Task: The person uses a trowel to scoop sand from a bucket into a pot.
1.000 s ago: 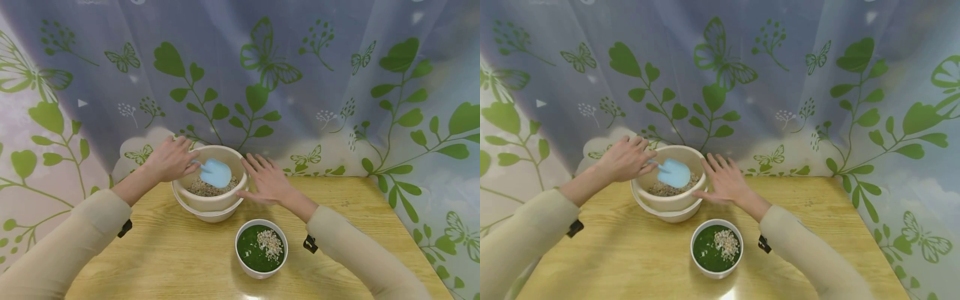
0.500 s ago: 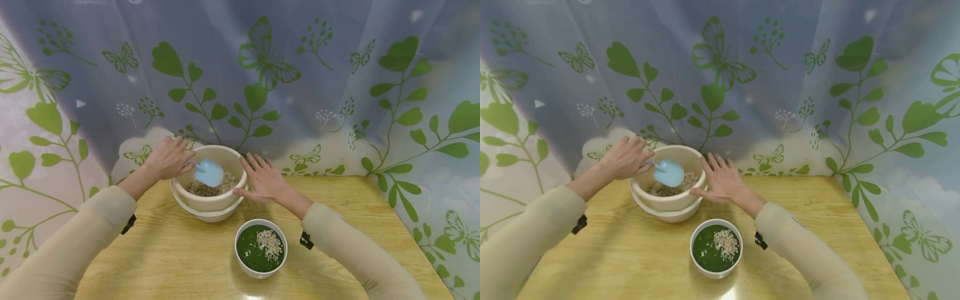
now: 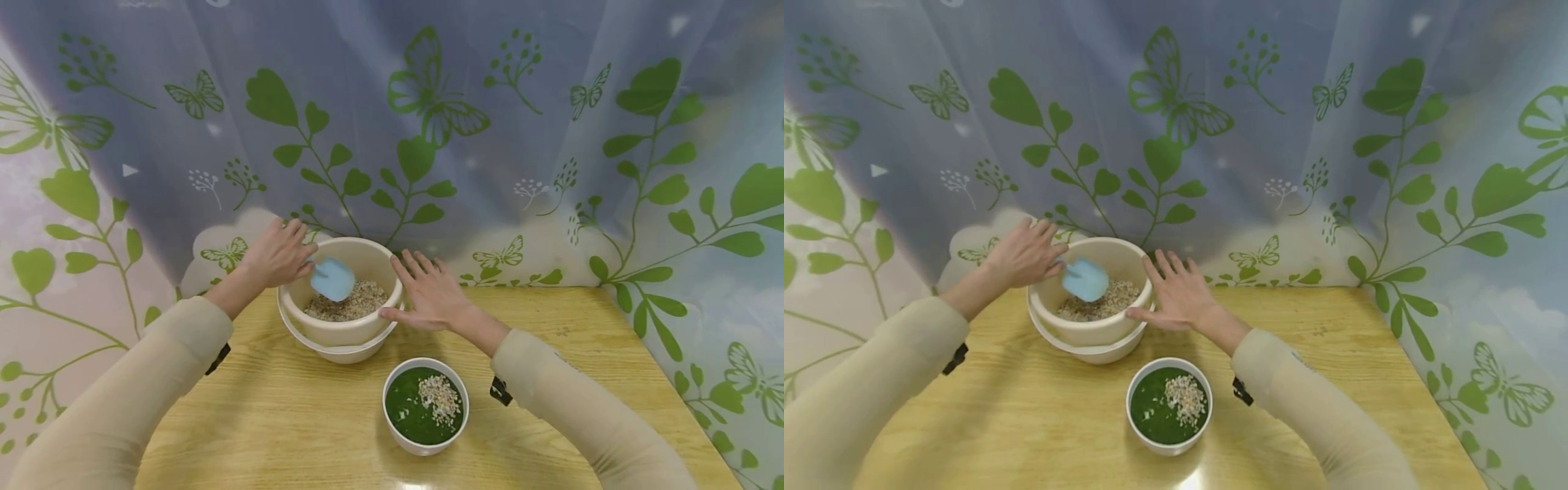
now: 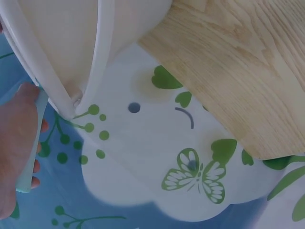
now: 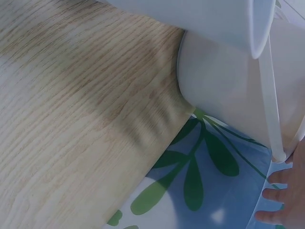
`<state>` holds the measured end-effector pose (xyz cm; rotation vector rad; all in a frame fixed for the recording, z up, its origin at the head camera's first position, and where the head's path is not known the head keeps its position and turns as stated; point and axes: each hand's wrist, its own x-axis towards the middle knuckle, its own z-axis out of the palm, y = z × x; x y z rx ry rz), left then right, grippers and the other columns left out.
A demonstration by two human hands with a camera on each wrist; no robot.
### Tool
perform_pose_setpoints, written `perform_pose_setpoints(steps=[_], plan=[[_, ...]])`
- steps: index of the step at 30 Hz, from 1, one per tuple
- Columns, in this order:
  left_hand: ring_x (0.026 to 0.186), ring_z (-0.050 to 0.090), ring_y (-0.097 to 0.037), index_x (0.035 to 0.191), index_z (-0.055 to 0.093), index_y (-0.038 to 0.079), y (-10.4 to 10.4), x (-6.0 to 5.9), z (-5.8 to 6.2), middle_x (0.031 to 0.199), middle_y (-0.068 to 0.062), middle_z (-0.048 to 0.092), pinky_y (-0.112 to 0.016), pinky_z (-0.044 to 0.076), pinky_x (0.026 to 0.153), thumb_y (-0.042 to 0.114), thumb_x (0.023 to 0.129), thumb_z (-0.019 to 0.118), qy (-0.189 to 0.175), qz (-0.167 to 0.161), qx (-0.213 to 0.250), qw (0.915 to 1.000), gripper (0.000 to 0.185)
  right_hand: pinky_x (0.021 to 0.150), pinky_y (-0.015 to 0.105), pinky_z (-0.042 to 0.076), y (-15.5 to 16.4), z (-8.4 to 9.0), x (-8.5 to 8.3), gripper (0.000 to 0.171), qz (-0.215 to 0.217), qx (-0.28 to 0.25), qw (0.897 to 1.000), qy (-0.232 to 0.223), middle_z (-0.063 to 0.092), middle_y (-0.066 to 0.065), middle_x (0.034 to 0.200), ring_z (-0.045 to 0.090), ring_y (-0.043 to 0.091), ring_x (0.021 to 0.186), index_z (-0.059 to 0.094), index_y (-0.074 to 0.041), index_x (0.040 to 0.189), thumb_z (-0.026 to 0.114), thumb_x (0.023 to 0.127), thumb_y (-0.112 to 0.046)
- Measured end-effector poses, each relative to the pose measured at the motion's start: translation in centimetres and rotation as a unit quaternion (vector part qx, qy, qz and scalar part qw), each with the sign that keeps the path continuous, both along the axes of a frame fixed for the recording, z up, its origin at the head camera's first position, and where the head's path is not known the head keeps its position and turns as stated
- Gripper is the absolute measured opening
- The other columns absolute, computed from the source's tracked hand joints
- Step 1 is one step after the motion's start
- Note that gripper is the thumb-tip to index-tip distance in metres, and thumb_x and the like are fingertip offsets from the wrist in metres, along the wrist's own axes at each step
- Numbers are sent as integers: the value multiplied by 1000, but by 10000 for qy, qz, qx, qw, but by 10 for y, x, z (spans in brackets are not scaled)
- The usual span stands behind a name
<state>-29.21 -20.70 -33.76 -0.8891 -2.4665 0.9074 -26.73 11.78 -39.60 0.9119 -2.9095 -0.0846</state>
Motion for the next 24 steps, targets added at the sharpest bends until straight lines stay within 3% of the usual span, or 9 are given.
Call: perform_pose_setpoints(steps=[7,13,24], plan=[[88,46,-25,98,55,12,3,-2,0,97,-10,57,-36,43,77,54,106,53,105,-47,-450,9989,42,128,64,28,0,2,1,135,-16,2,9998,-180,18,21,176,23,43,163,7,-14,171,-15,70,-101],[84,40,-22,91,50,14,5,-6,2,92,-7,53,-33,37,75,54,104,57,273,-155,-568,9979,43,128,64,28,0,2,1,136,-48,21,9998,-195,18,20,176,24,43,163,7,-14,170,-15,69,-102],[88,39,-22,94,54,15,8,-10,6,99,-8,56,-33,35,77,57,103,57,315,6,-984,9946,43,127,64,30,-1,2,0,137,-56,68,9998,-155,20,22,176,26,44,162,7,-12,170,-16,69,-102]])
